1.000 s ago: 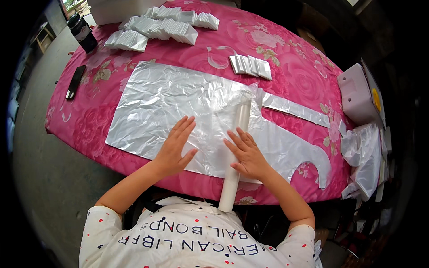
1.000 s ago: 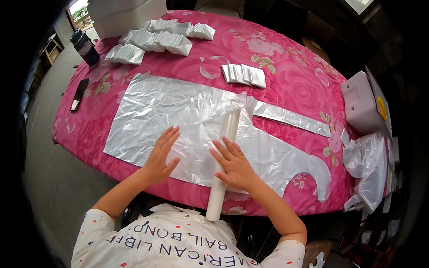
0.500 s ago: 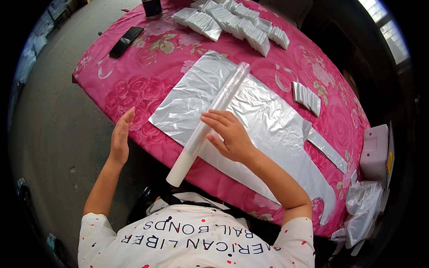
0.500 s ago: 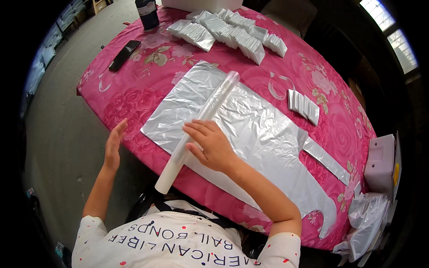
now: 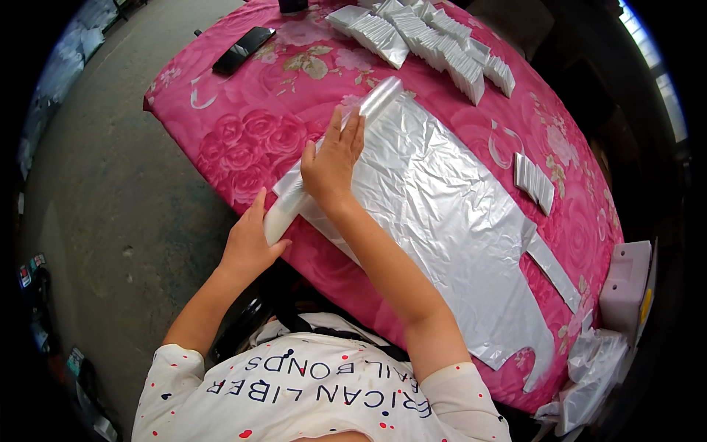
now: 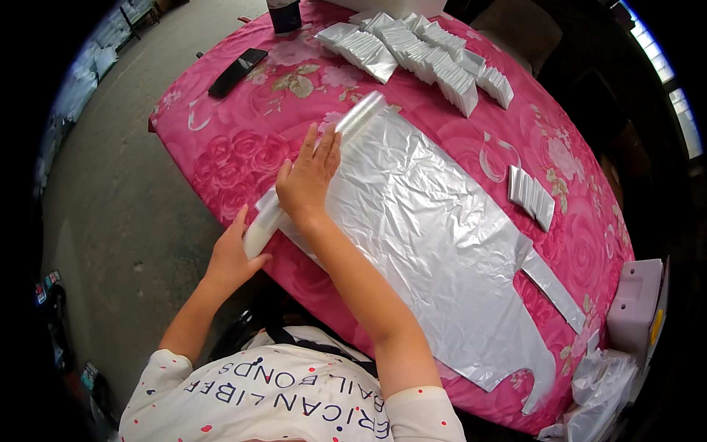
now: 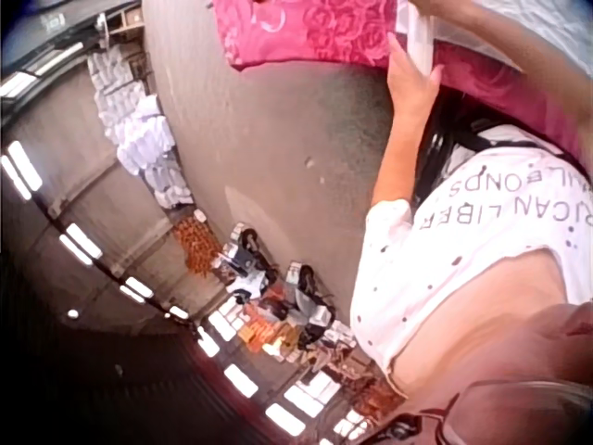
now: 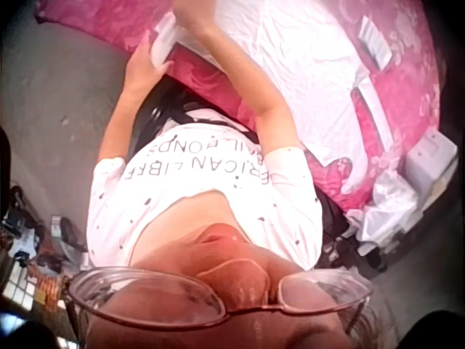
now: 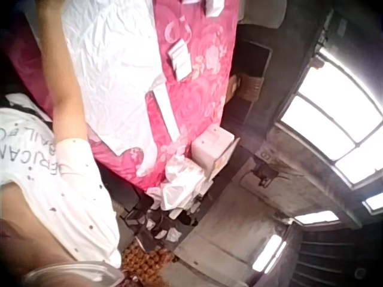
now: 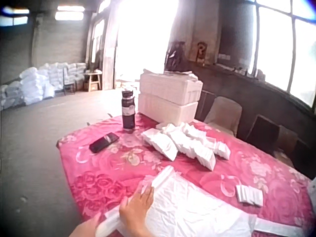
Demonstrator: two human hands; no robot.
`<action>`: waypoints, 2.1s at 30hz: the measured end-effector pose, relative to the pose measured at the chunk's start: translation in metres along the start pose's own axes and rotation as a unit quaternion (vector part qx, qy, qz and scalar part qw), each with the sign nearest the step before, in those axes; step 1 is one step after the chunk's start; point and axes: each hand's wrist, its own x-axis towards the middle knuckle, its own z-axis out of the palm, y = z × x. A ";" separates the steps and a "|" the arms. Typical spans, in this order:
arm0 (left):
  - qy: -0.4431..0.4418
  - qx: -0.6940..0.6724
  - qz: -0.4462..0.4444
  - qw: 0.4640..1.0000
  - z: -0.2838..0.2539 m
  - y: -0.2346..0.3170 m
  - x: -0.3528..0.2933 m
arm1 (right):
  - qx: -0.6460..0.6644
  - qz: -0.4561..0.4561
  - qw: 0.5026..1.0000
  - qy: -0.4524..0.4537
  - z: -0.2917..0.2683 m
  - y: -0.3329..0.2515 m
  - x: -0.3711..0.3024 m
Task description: The person wraps small rectangular items in clear plastic film on a pink floral tablecloth. They unroll the film, place an item on it, fold the film around the item, and set the wrapped unit aside. The process repeats with multiple items.
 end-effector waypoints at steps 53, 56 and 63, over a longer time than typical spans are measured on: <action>-0.541 -0.292 -0.147 0.775 0.055 0.019 -0.060 | 0.314 0.355 0.812 -0.339 -0.280 0.183 -0.050; -0.534 -0.293 -0.142 0.780 0.054 0.024 -0.060 | 0.298 0.346 0.829 -0.323 -0.279 0.183 -0.051; -0.591 -0.281 -0.160 0.739 0.035 -0.005 -0.060 | 0.063 0.328 0.930 -0.153 -0.329 0.240 -0.049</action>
